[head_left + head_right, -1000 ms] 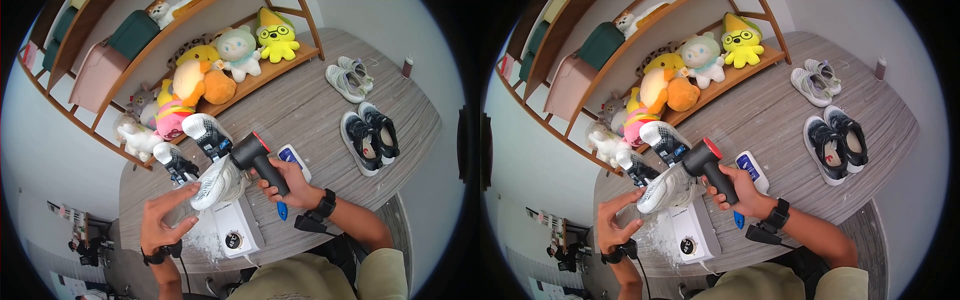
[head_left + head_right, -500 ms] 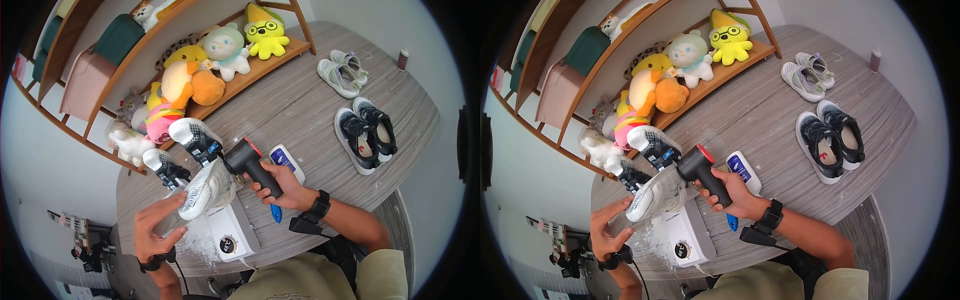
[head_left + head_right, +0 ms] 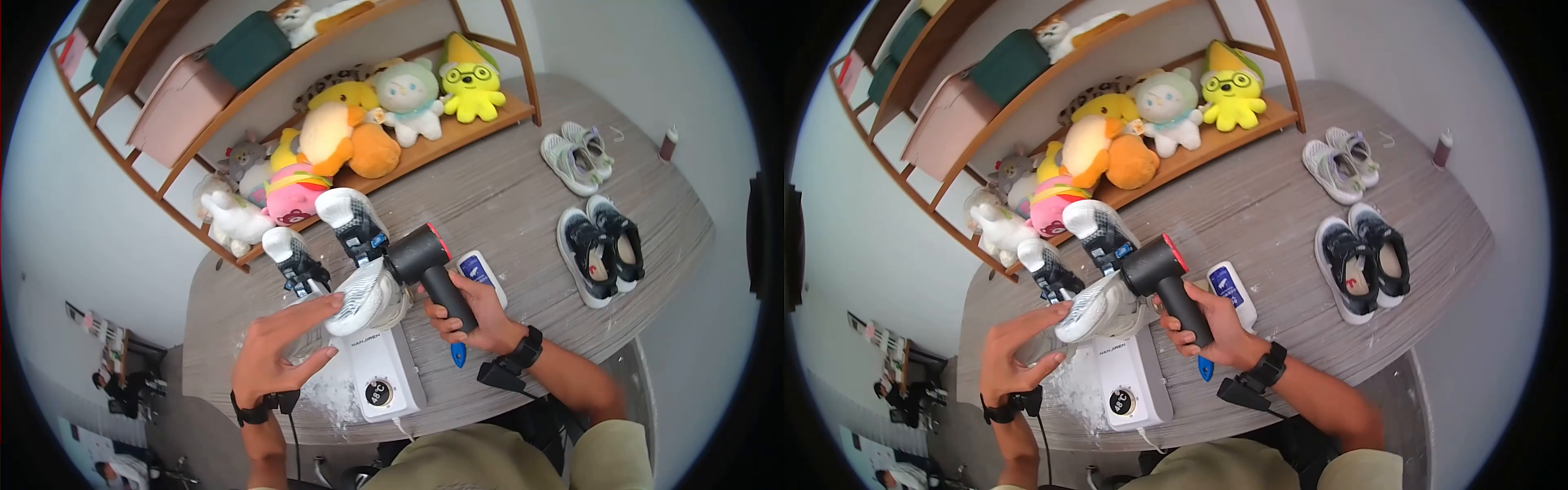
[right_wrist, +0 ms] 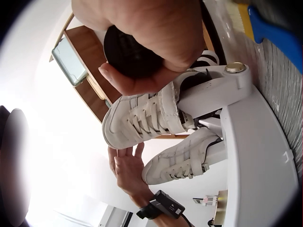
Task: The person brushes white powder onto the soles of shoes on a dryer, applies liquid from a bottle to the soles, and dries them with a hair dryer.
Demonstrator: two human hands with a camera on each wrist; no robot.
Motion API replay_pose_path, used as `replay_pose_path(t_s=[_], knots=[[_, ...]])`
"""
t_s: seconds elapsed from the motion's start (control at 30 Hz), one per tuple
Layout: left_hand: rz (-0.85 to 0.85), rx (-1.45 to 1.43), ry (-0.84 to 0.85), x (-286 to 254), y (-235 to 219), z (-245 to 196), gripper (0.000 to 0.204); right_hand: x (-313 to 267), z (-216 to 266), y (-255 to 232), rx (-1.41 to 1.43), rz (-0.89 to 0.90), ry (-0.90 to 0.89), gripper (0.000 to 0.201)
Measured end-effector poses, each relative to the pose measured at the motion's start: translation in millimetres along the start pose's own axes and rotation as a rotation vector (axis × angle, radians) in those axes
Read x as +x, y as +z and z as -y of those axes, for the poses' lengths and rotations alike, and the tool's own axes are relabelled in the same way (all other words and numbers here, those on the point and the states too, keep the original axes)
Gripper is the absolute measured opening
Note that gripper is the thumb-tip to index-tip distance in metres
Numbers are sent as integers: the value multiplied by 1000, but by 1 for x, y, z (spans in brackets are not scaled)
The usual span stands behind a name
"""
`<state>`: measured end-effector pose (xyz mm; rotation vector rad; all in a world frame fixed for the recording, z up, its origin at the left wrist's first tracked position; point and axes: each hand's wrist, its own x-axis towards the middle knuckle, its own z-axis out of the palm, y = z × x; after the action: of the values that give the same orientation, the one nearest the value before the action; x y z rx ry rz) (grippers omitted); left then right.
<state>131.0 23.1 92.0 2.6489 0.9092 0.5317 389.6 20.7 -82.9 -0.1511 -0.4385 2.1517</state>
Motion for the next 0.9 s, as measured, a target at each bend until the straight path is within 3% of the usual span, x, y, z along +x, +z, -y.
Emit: replay_pose_path(t_s=[0.23, 0.33, 0.5, 0.6, 0.63, 0.73, 0.83, 0.9], knots=[[-7, -5, 57, -3, -3, 6, 52, -29, -16, 21, -106, 29, -100, 57], [-39, -9, 87, -5, -1, 9, 52, -34, -29, 30, -340, 60, -240, 58], [-57, -55, 96, -7, -3, 11, 57, -35, -51, 50, -708, -76, -442, 70], [-58, -71, 61, -9, -3, 11, 63, -31, -66, 43, -957, -27, -565, 56], [-56, -72, 48, -9, -3, 11, 65, -34, -66, 37, -1091, -28, -504, 47], [-37, -89, 8, -10, -6, 9, 71, -24, -74, 52, -1445, 26, -770, 42], [-19, -103, -24, -11, -5, 14, 72, -19, -84, 35, -1414, 22, -819, 47], [-39, -88, 16, -13, -5, 16, 72, -21, -89, 30, -1266, -48, -757, 53]])
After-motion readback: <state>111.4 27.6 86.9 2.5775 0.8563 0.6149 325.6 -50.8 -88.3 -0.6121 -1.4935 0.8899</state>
